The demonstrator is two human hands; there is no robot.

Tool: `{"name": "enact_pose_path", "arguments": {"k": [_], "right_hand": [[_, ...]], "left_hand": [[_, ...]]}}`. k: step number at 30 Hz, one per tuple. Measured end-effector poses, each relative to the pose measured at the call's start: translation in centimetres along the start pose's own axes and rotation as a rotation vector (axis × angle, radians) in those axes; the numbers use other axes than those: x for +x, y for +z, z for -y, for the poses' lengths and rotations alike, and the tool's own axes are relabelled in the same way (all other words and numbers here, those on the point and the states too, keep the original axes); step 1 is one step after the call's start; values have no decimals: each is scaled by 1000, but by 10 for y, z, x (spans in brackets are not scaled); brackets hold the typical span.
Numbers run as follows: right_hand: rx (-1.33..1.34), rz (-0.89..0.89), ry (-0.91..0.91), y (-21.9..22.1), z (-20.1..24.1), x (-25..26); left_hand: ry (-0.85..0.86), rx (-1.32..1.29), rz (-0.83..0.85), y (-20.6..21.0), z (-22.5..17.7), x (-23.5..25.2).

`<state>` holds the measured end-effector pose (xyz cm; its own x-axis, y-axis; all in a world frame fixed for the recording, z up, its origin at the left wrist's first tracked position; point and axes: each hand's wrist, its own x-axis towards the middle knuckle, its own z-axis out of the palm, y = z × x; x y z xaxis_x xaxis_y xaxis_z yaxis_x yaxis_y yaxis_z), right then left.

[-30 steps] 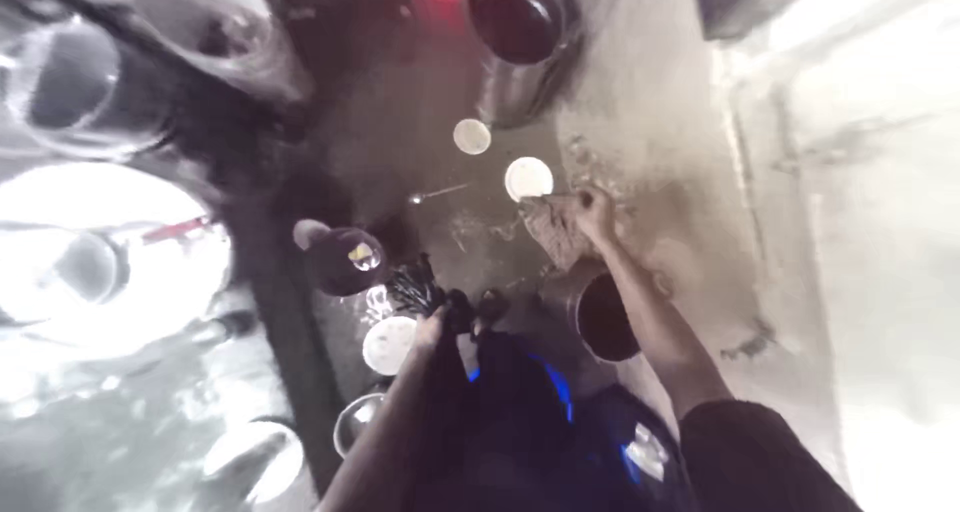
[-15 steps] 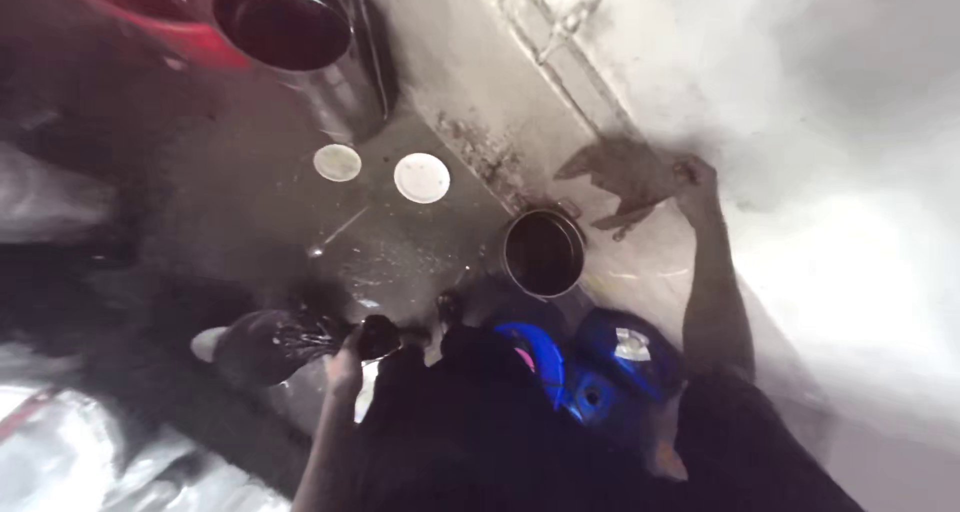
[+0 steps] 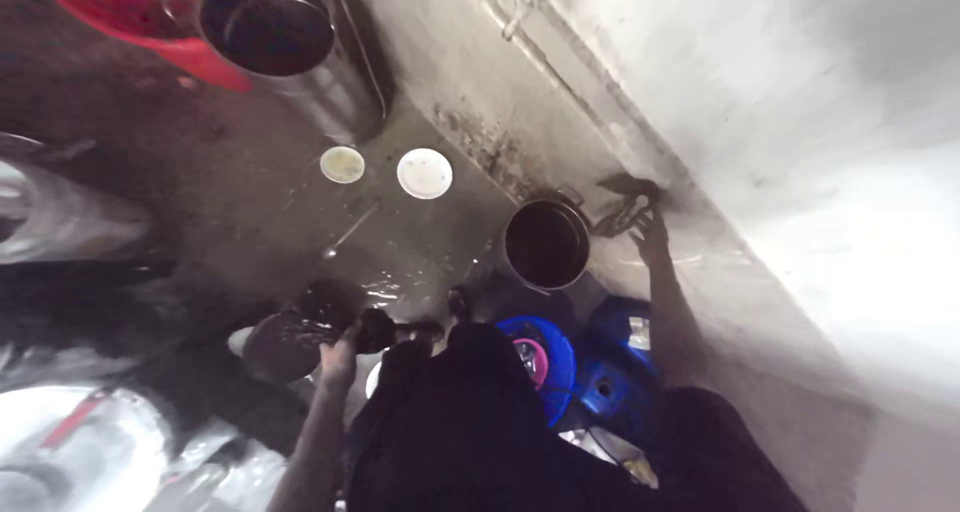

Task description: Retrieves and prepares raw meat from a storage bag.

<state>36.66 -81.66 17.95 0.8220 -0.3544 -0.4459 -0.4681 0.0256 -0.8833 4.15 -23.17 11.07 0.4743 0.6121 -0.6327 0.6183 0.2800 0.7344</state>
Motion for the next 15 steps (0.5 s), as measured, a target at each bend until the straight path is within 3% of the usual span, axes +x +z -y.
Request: {"name": "enact_pose_path", "arguments": {"k": [2, 5, 9, 12, 15], "right_hand": [[106, 0, -3, 21, 0, 8], [111, -168, -16, 30, -4, 27], [-385, -365, -210, 28, 7, 35], [-767, -307, -386, 22, 47, 28], [-959, -218, -532, 35, 90, 17]], "left_hand": [[-8, 19, 8, 3, -6, -3], [-18, 35, 10, 3, -8, -8], [-26, 80, -10, -5, 10, -10], [-62, 100, -44, -11, 23, -11], [-67, 77, -85, -15, 32, -18]]}}
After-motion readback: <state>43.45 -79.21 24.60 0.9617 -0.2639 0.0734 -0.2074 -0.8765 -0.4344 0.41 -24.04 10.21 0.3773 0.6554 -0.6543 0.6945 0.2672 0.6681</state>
